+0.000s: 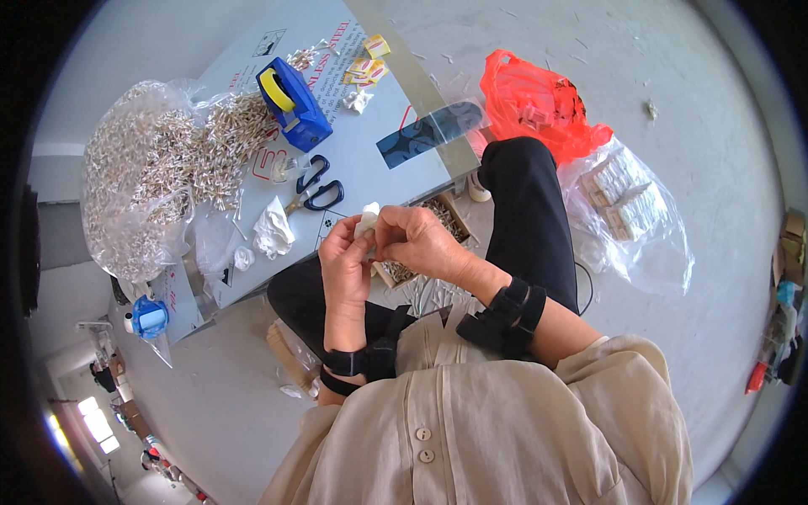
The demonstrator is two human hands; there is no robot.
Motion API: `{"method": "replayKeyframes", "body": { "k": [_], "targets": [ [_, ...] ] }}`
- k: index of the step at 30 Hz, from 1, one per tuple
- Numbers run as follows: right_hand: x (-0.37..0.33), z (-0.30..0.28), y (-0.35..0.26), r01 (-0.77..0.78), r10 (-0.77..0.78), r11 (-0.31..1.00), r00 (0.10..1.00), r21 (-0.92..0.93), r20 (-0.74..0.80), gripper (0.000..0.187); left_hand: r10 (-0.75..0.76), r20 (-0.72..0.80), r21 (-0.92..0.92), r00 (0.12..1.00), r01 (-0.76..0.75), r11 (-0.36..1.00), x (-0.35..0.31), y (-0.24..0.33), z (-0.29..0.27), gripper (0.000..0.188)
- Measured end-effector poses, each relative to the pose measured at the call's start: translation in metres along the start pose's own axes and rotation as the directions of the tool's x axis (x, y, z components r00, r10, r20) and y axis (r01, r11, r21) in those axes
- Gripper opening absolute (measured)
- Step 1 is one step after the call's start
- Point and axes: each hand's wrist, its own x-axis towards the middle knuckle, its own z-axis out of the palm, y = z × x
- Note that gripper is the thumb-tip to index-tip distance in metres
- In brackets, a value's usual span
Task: The person is manually assembling or packaging small metallic components onto an adhesive film strip at a workbench.
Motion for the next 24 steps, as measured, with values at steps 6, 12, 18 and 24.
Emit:
{"method": "replayKeyframes", "body": {
  "k": [6, 12, 18, 24],
  "targets": [
    [0.001, -0.001, -0.009, -0.024, 0.009, 0.912, 0.999, 0.408, 0.039, 0.016, 0.037, -0.204, -0.161, 0.978, -0.071, 0.984, 0.003, -0.008, 0.001, 0.015],
    [-0.002, 0.001, 0.002, -0.058, 0.057, 0.711, 0.998, 0.701, 0.025, 0.01, -0.041, -0.258, -0.361, 0.965, -0.057, 0.931, 0.006, -0.003, 0.001, 0.015],
    [0.002, -0.004, 0.017, -0.034, 0.05, 0.396, 0.999, 0.918, 0.016, 0.011, -0.169, -0.163, -0.63, 0.972, 0.029, 0.776, 0.005, 0.0, 0.002, 0.013],
    [0.005, -0.017, 0.027, -0.042, 0.279, 0.565, 0.949, 0.824, -0.143, 0.016, -0.02, -0.185, -0.498, 0.982, -0.076, 0.864, 0.014, 0.01, -0.01, 0.014]
  ]
}}
